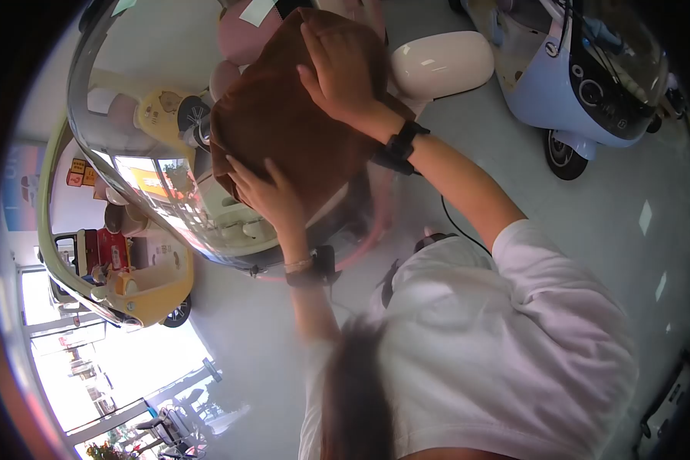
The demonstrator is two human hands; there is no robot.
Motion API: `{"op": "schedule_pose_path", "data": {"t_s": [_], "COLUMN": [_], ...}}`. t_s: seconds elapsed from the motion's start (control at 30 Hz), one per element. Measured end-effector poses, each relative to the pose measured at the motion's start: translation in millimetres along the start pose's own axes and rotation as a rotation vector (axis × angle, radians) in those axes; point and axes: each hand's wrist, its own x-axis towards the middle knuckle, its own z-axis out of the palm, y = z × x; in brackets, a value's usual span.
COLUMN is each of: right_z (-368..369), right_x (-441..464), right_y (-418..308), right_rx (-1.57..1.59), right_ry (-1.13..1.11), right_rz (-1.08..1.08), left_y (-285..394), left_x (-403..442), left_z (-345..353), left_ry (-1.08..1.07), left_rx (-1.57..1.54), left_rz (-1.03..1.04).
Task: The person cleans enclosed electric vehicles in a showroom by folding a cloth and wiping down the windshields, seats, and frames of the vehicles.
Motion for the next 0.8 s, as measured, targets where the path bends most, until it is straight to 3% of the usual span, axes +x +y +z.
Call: {"op": "schedule_pose_path", "data": {"t_s": [0.07,0.2,0.4,0.53,0.6,0.63,0.67,0.8], "right_z": [-15,-6,-2,20,27,16,4,-22], "right_x": [-17,-70,-154,-230,-263,-256,-247,-249], "right_y": [-20,-2,-22,-40,-57,-65,-73,-100], "right_rx": [0.022,0.119,0.152,0.294,0.374,0.527,0.684,1.003], "right_ry": [-0.031,-0.114,-0.360,-0.720,-1.048,-1.028,-1.005,-1.025], "right_rz": [0.031,0.048,-0.018,-0.068,-0.046,0.018,0.082,0.159], "left_y": [-10,-55,-90,-103,-95,-73,-52,-86], "left_x": [-38,-77,-132,-156,-173,-171,-166,-237], "left_z": [16,63,77,89,75,67,62,61], "left_ry": [0.047,0.025,-0.028,0.081,-0.035,-0.091,-0.111,0.025], "left_rx": [0.392,0.513,0.578,0.609,0.574,0.552,0.319,0.407], "left_rz": [0.016,-0.042,-0.135,-0.135,-0.145,-0.151,-0.438,-0.558]}}
